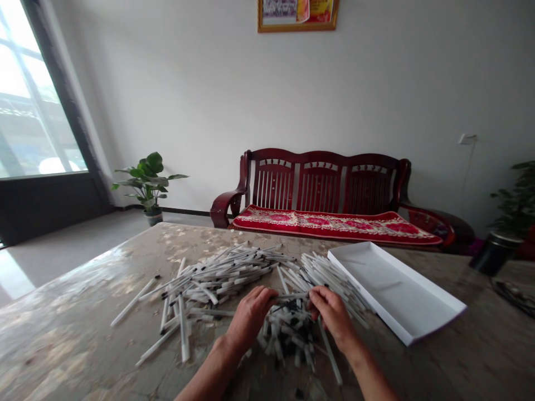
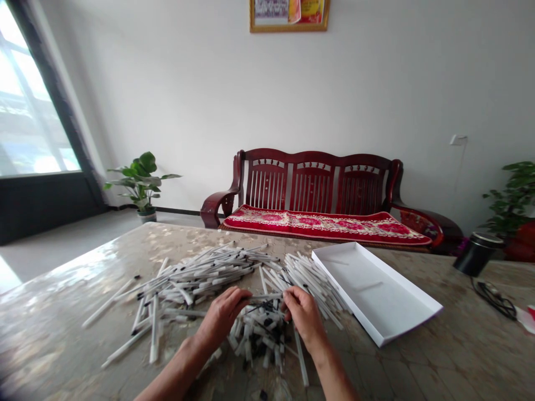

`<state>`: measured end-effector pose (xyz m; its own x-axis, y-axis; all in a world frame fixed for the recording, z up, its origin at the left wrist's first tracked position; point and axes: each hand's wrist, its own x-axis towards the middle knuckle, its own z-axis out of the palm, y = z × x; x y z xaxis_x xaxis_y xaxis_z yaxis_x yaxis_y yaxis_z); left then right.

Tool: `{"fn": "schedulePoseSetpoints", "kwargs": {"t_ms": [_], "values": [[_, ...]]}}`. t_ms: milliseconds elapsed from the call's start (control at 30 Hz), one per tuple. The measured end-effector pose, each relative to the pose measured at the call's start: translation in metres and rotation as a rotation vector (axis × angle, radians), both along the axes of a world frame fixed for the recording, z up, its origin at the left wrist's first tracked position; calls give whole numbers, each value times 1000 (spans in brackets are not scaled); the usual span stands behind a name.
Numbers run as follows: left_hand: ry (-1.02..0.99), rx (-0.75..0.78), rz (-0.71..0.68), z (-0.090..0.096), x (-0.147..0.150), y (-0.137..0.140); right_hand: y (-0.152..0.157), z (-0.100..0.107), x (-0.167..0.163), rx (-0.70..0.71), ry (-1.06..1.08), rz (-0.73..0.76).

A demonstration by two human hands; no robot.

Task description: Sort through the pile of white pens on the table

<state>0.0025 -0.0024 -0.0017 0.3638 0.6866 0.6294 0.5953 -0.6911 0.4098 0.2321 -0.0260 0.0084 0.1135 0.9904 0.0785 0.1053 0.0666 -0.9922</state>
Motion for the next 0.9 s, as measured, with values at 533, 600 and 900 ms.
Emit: {"fn": "schedulePoseSetpoints", "kwargs": {"t_ms": [533, 600, 900], "values": [[-61, -286, 171, 6, -6, 1, 12, -10, 9, 26, -66, 19], [-70, -303, 176, 7, -4, 0, 11, -11, 6, 53, -127, 22], [-5, -343, 23, 5, 6, -3, 3, -9, -6, 119, -55, 14]]}}
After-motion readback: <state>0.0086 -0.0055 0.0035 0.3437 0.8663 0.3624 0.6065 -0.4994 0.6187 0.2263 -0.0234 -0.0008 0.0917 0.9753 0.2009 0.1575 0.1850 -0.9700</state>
